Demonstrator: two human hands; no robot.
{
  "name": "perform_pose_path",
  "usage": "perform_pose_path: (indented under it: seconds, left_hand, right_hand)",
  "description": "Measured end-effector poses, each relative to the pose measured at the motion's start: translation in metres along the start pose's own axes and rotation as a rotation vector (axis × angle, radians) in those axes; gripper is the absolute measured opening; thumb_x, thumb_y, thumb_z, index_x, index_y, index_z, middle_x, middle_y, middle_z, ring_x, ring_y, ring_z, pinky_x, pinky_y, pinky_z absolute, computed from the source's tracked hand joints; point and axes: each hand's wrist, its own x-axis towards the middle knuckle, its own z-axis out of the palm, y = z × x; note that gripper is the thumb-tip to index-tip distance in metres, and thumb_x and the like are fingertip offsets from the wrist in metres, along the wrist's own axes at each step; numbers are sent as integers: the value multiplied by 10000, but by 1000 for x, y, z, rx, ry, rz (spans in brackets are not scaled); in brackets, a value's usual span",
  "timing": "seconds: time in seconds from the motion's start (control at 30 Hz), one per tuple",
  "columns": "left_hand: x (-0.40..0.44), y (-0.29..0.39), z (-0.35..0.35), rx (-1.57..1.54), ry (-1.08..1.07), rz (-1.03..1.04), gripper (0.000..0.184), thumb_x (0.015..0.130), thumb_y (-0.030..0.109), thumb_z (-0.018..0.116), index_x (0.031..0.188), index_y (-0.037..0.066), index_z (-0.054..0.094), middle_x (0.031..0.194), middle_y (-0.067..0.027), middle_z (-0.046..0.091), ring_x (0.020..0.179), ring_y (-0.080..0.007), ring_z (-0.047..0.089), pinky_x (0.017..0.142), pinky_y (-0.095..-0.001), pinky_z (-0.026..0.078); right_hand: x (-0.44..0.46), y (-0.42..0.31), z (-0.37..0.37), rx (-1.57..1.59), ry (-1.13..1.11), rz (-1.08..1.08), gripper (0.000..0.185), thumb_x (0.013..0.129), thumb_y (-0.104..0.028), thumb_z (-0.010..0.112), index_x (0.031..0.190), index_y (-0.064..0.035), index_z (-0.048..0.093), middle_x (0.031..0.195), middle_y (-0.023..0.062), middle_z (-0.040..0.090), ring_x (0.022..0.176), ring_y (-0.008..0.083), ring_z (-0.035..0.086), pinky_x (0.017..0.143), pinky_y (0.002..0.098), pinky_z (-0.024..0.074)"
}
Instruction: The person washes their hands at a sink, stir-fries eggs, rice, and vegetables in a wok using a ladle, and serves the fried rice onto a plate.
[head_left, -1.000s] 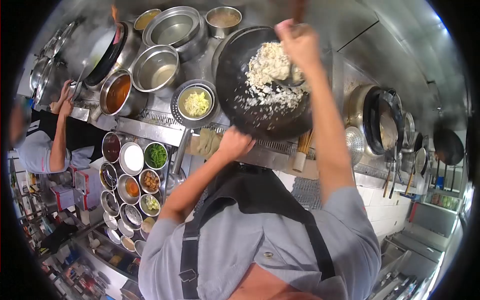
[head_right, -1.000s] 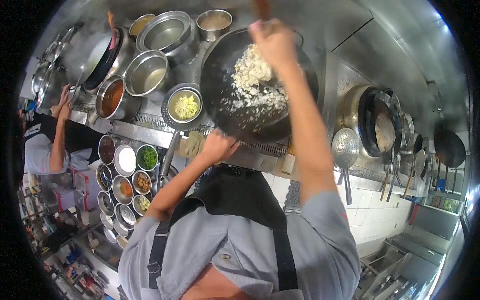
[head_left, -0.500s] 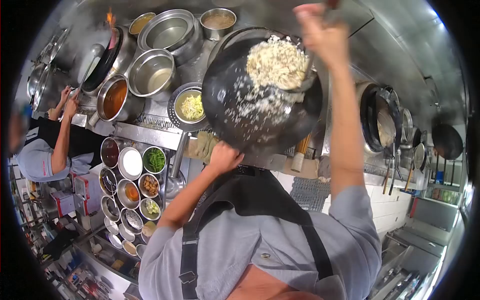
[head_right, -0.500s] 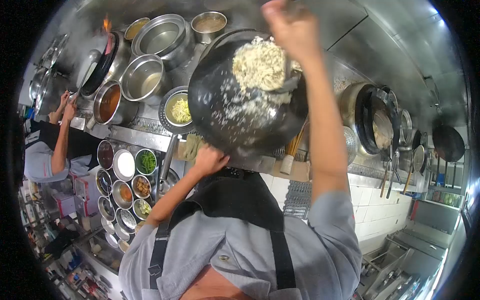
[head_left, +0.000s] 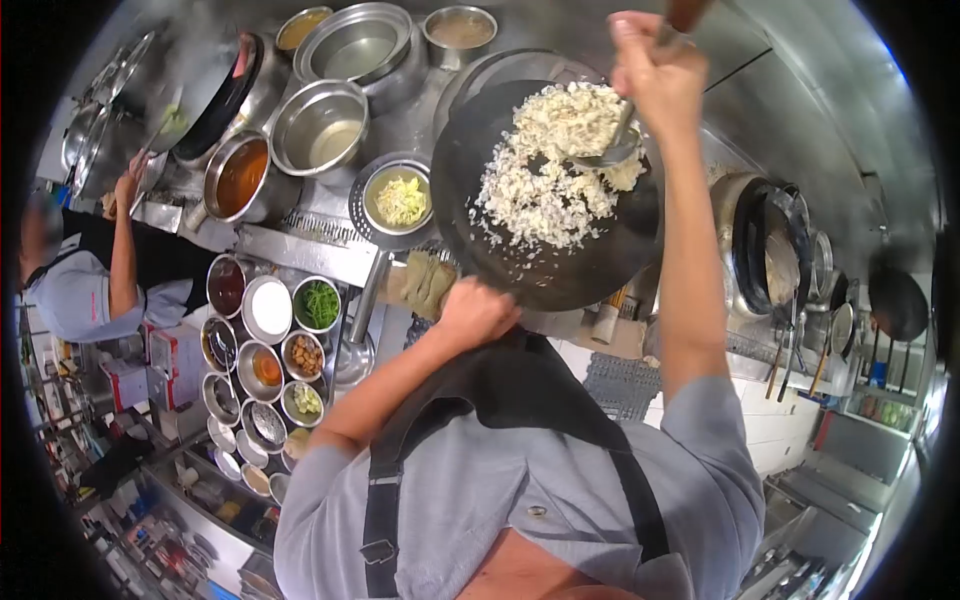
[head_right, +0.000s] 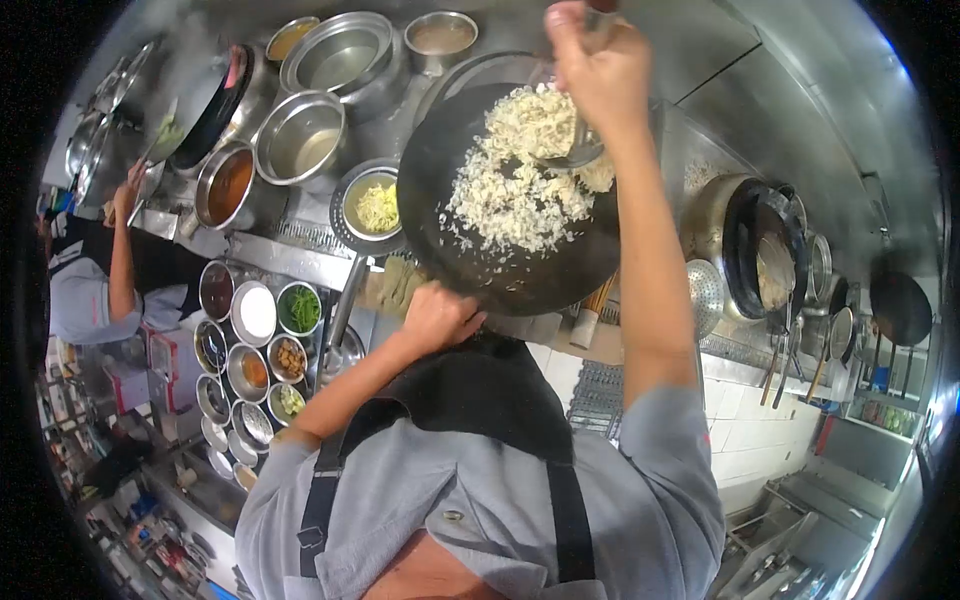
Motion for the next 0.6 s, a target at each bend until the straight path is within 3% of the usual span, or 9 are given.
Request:
perform_pose_path:
  seconds: [0.07,0.1,0.17,0.27,0.33,0.37,0.43,0.5,0.6]
  left_hand:
    - [43,13,-36,8,180,133,246,769,293,745,672,113,609,582,-70,600,574,-281,620,583,-423,478]
    - [64,5,-31,1,192,117,245,781,298,735,673,114,613,588,-71,606,574,-281,620,584,-423,477]
    - [85,-17,-8,33,212,104,252,802,306,715,666,117,619,597,-74,617,574,-283,620,584,-427,475]
    - [64,-37,32,91,136,76,276,823,317,692,644,119,621,605,-79,628,583,-289,625,593,-438,477]
    - [18,-33,31,74,14,-3,290,828,327,684,633,123,620,610,-85,634,604,-294,636,621,-444,485]
    - [11,-20,22,49,20,-21,289,827,323,686,631,120,621,606,-86,631,614,-296,637,642,-441,489]
    - [6,7,-19,1,33,-73,288,823,317,690,627,115,624,598,-88,625,633,-300,641,684,-435,496]
    - [42,16,-37,-22,89,-7,270,821,309,690,650,106,645,589,-85,617,624,-298,639,714,-430,498]
    - [88,-10,-20,-3,177,62,231,820,290,688,695,95,675,584,-80,610,605,-292,633,721,-426,500]
  right_hand:
    - [-23,-16,13,14,242,-117,204,936,-212,693,984,-16,722,578,6,603,484,44,519,451,233,393]
    - [-40,-16,29,-1,257,1,221,938,-241,692,937,-22,727,577,33,617,486,96,542,471,284,426]
    - [-43,66,83,-228,214,-355,298,942,-315,676,869,-30,721,592,77,646,532,196,601,569,345,492]
    - [-30,65,64,-358,72,-176,346,927,-371,683,866,-33,720,600,72,656,550,197,621,607,336,515]
    - [8,44,10,-365,-75,-27,351,901,-373,717,879,-23,719,579,27,634,531,124,599,569,295,501]
    - [11,11,-11,-137,-88,45,377,903,-381,704,766,-31,730,528,47,612,521,145,618,528,273,489]
    - [3,-1,-33,78,81,1,279,929,-269,685,779,-35,721,533,-7,608,494,74,576,508,249,460]
    - [-30,-14,-7,66,279,-89,287,929,-257,679,762,-26,711,542,27,620,496,113,590,544,283,483]
    - [-53,24,40,-198,245,-222,362,922,-287,681,685,-13,681,572,111,630,521,216,616,621,352,513]
